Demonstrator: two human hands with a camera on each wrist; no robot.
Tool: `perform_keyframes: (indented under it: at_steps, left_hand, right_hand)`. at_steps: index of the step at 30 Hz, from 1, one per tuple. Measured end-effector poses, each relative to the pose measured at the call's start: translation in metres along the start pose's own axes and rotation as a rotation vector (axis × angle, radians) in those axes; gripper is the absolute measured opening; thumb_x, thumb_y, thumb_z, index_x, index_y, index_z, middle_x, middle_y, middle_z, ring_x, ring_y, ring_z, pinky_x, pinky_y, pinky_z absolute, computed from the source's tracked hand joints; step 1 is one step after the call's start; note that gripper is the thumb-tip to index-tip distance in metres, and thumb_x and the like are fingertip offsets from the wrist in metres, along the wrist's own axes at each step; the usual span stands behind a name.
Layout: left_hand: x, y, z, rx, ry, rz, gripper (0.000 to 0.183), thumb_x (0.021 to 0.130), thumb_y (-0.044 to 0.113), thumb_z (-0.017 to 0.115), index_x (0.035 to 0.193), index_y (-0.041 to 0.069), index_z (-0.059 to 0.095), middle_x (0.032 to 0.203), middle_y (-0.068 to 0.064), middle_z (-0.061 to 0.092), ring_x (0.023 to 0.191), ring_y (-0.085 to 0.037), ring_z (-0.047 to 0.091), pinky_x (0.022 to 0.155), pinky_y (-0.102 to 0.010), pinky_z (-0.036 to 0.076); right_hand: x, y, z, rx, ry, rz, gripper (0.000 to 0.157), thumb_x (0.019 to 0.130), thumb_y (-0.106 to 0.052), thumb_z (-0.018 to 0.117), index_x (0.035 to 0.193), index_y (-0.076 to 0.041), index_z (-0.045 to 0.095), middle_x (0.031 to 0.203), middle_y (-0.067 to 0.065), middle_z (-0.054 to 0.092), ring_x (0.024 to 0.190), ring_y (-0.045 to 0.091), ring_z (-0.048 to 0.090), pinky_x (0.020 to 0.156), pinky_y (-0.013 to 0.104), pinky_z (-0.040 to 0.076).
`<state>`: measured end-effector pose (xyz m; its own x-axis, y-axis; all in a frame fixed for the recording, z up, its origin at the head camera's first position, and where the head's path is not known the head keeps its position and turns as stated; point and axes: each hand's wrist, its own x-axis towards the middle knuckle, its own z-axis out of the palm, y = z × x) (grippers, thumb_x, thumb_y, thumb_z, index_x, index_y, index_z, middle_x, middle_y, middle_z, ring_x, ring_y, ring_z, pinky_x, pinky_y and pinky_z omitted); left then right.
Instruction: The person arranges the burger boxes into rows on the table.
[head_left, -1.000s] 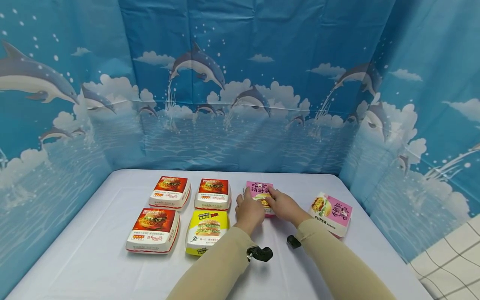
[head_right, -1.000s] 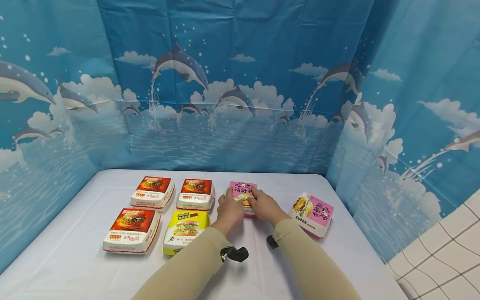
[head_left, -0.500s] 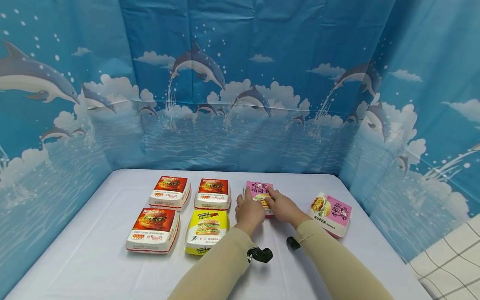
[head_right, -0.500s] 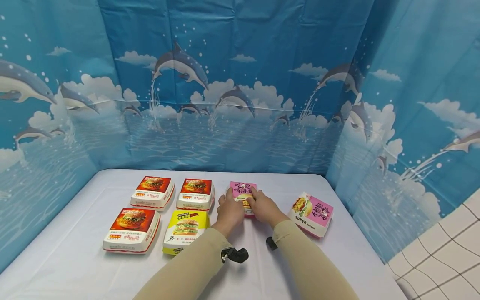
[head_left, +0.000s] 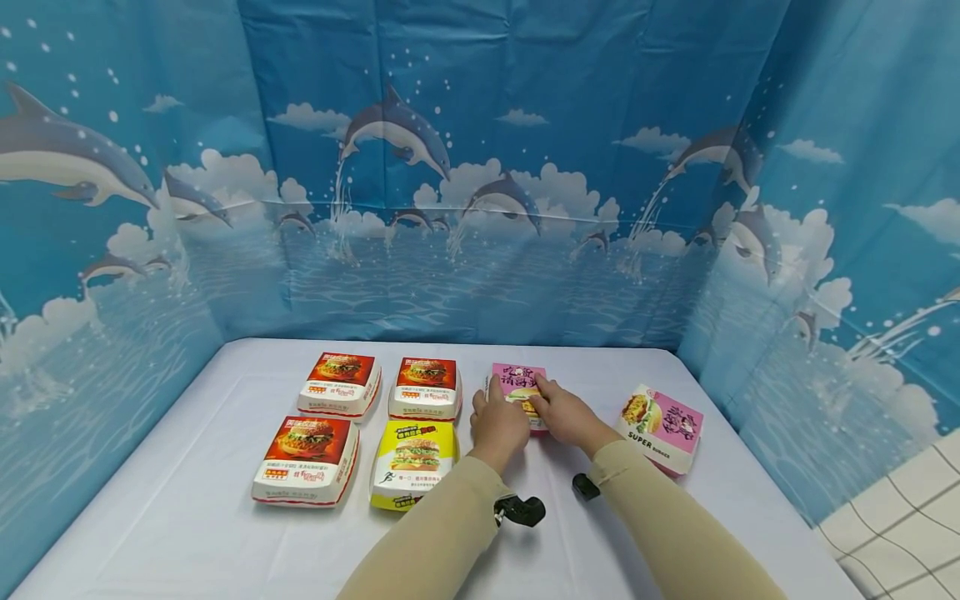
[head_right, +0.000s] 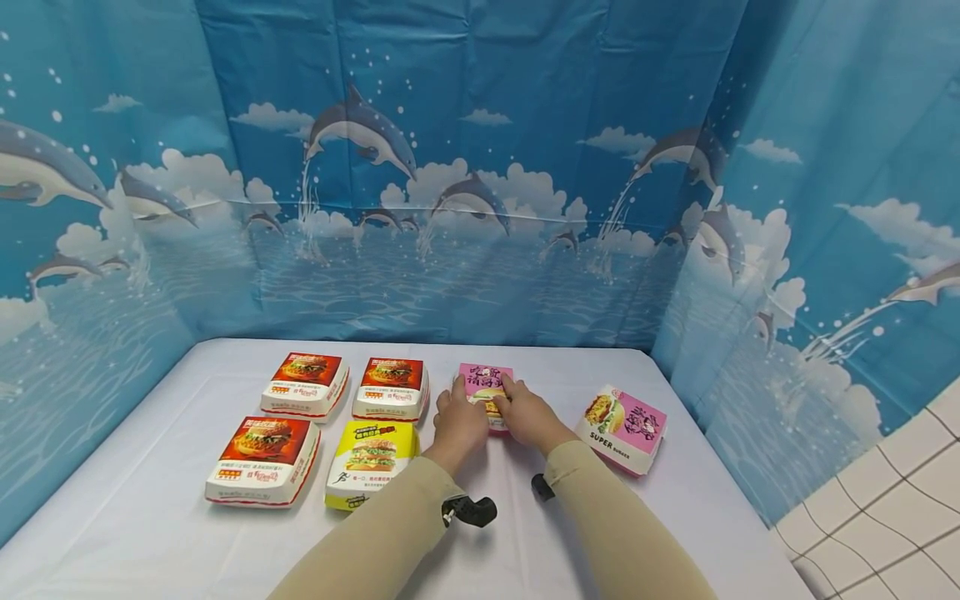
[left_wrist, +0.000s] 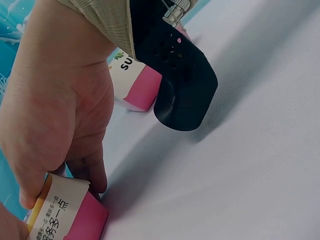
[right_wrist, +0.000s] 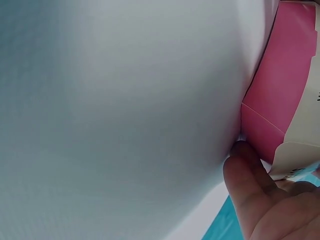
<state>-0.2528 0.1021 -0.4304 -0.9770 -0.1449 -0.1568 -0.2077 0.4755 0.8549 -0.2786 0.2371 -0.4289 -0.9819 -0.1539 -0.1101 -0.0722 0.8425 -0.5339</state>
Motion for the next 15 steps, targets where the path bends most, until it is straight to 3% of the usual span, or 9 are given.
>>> perform_keyframes:
  at_steps: [6, 15]
  left_hand:
    - [0.0000, 0.0000, 0.0010, 0.010, 0.004, -0.016, 0.073, 0.106, 0.027, 0.059, 0.169, 0.024, 0.023, 0.171, -0.022, 0.021, 0.147, -0.049, 0.035, 0.118, -0.062, 0.042]
    - [-0.0017, -0.0017, 0.0014, -0.002, 0.019, -0.010, 0.071, 0.107, 0.029, 0.056, 0.169, 0.023, 0.023, 0.171, -0.023, 0.021, 0.148, -0.050, 0.034, 0.119, -0.066, 0.038]
  right_hand:
    - [-0.0008, -0.0001, -0.0007, -0.002, -0.003, -0.003, 0.063, 0.114, -0.033, 0.041, 0.168, -0.007, 0.021, 0.170, 0.028, 0.023, 0.160, 0.045, 0.022, 0.130, 0.059, 0.021]
    - [-0.0004, -0.0010, -0.0010, 0.011, 0.006, -0.002, 0.063, 0.114, -0.034, 0.043, 0.168, -0.010, 0.023, 0.170, 0.026, 0.026, 0.159, 0.044, 0.024, 0.130, 0.058, 0.022]
